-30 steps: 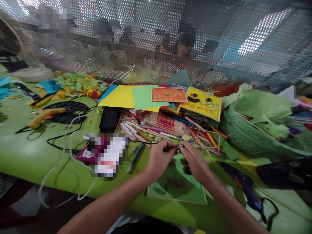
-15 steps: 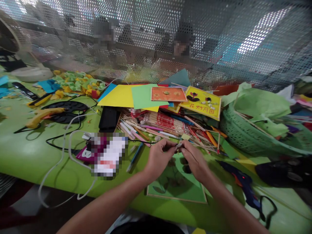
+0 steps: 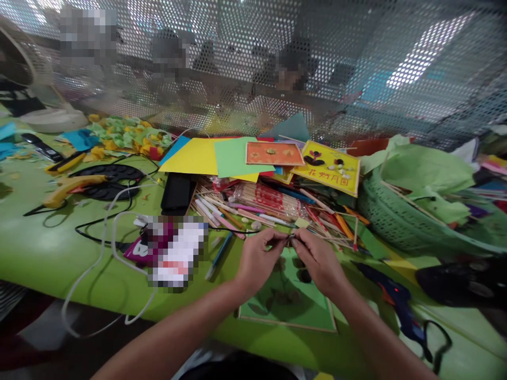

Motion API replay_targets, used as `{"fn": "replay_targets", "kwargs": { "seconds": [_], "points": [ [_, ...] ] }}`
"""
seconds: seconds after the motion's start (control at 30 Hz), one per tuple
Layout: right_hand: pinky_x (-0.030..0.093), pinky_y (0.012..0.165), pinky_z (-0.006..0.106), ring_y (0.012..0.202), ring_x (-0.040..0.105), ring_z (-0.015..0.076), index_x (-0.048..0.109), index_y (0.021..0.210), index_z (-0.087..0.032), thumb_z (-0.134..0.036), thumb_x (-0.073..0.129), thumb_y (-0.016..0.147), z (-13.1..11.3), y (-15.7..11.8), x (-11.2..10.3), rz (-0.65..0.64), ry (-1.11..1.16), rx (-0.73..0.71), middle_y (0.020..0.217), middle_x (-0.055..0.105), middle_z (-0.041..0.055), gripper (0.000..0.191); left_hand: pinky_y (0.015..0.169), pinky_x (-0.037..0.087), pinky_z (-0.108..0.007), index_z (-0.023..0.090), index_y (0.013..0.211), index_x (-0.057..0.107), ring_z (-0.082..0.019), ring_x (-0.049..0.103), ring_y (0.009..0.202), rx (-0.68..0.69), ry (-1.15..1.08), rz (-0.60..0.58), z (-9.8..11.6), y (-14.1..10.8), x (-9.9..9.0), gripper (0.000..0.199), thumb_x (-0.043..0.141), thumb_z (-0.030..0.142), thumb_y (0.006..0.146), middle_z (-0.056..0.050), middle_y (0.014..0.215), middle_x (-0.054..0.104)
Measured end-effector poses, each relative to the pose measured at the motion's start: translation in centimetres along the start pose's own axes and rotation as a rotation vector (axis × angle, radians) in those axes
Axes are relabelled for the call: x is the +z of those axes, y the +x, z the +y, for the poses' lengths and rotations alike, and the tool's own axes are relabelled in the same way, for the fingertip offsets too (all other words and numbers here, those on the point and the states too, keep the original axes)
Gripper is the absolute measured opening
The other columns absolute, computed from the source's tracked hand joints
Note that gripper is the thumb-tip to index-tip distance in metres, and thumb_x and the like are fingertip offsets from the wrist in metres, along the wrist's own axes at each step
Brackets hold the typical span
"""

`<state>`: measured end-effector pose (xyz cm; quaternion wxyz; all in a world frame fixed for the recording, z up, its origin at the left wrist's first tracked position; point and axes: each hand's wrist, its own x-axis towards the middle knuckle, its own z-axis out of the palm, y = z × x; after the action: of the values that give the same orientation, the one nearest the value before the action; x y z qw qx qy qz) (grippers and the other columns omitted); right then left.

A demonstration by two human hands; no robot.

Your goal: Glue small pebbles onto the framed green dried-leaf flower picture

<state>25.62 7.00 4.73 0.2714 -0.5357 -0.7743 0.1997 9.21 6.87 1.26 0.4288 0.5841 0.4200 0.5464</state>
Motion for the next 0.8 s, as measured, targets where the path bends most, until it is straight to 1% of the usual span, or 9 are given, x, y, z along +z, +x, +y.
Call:
{"fn": "replay_targets", "kwargs": {
  "seconds": [0.1, 0.2, 0.33, 0.4, 0.5, 0.6, 0.73, 0.8],
  "points": [
    [0.028, 0.058, 0.028, 0.061, 0.042, 0.015, 0.042, 0.073, -0.023, -0.037, 0.044, 0.096, 0.15, 0.02, 0.02, -0.009, 0.008, 0.022, 0.065, 0.046, -0.003, 0.027, 0.077, 0.052, -0.024, 0.019, 0.089, 0.074, -0.015, 0.07, 0.08, 0.064, 0.053, 0.03, -0.21, -0.01, 0.07, 0.01, 0.065, 0.018, 0.086, -0.003, 0.087, 0.077],
    [0.028, 0.058, 0.028, 0.061, 0.041, 0.0145, 0.043, 0.072, -0.022, -0.037, 0.044, 0.096, 0.31, 0.08, 0.29, -0.011, 0.066, 0.063, 0.063, 0.043, -0.0037, 0.028, 0.08, 0.053, -0.025, 0.019, 0.088, 0.075, -0.016, 0.071, 0.082, 0.115, 0.091, 0.059, -0.37, 0.0, 0.09, 0.011, 0.065, 0.014, 0.085, -0.004, 0.089, 0.077],
    [0.025, 0.055, 0.027, 0.058, 0.036, 0.0134, 0.043, 0.069, -0.022, -0.036, 0.046, 0.092, 0.6, 0.24, 0.76, 0.004, 0.169, 0.13, 0.059, 0.036, -0.0052, 0.027, 0.083, 0.054, -0.026, 0.02, 0.087, 0.075, -0.016, 0.071, 0.086, 0.133, 0.077, 0.064, -0.38, 0.07, 0.11, 0.014, 0.065, 0.011, 0.083, -0.004, 0.091, 0.078],
    [0.025, 0.054, 0.027, 0.057, 0.034, 0.0129, 0.042, 0.067, -0.022, -0.034, 0.048, 0.09, 0.67, 0.32, 0.87, 0.029, 0.212, 0.158, 0.058, 0.034, -0.0054, 0.026, 0.082, 0.054, -0.027, 0.02, 0.086, 0.075, -0.017, 0.071, 0.085, 0.08, 0.04, 0.062, -0.31, 0.15, 0.18, 0.014, 0.066, 0.011, 0.081, -0.004, 0.09, 0.078],
    [0.025, 0.053, 0.027, 0.056, 0.034, 0.0127, 0.044, 0.065, -0.022, -0.032, 0.049, 0.088, 0.59, 0.36, 0.8, 0.056, 0.243, 0.178, 0.057, 0.034, -0.0051, 0.025, 0.076, 0.054, -0.027, 0.019, 0.087, 0.076, -0.017, 0.07, 0.079, -0.082, -0.056, 0.041, -0.15, 0.32, 0.36, 0.01, 0.069, 0.016, 0.08, -0.004, 0.086, 0.077],
    [0.026, 0.053, 0.027, 0.055, 0.036, 0.0128, 0.047, 0.065, -0.022, -0.033, 0.049, 0.087, 0.45, 0.27, 0.62, 0.067, 0.263, 0.18, 0.056, 0.037, -0.005, 0.025, 0.069, 0.053, -0.026, 0.017, 0.083, 0.075, -0.016, 0.067, 0.072, -0.235, -0.213, 0.02, -0.02, 0.55, 0.53, 0.008, 0.074, 0.022, 0.076, -0.004, 0.079, 0.075],
    [0.028, 0.053, 0.027, 0.055, 0.037, 0.0128, 0.048, 0.066, -0.022, -0.032, 0.05, 0.088, 0.4, 0.15, 0.56, 0.074, 0.28, 0.168, 0.056, 0.039, -0.0048, 0.025, 0.072, 0.054, -0.027, 0.014, 0.077, 0.072, -0.015, 0.066, 0.071, -0.368, -0.448, 0.014, 0.01, 0.79, 0.61, 0.017, 0.081, 0.026, 0.069, -0.004, 0.076, 0.074],
    [0.029, 0.054, 0.027, 0.056, 0.038, 0.013, 0.048, 0.066, -0.022, -0.031, 0.05, 0.088, 0.34, 0.15, 0.55, 0.075, 0.266, 0.153, 0.056, 0.041, -0.0045, 0.024, 0.074, 0.054, -0.027, 0.013, 0.076, 0.071, -0.013, 0.066, 0.07, -0.417, -0.523, 0.008, -0.03, 0.86, 0.57, 0.023, 0.084, 0.029, 0.066, -0.003, 0.075, 0.073]
  ]
}}
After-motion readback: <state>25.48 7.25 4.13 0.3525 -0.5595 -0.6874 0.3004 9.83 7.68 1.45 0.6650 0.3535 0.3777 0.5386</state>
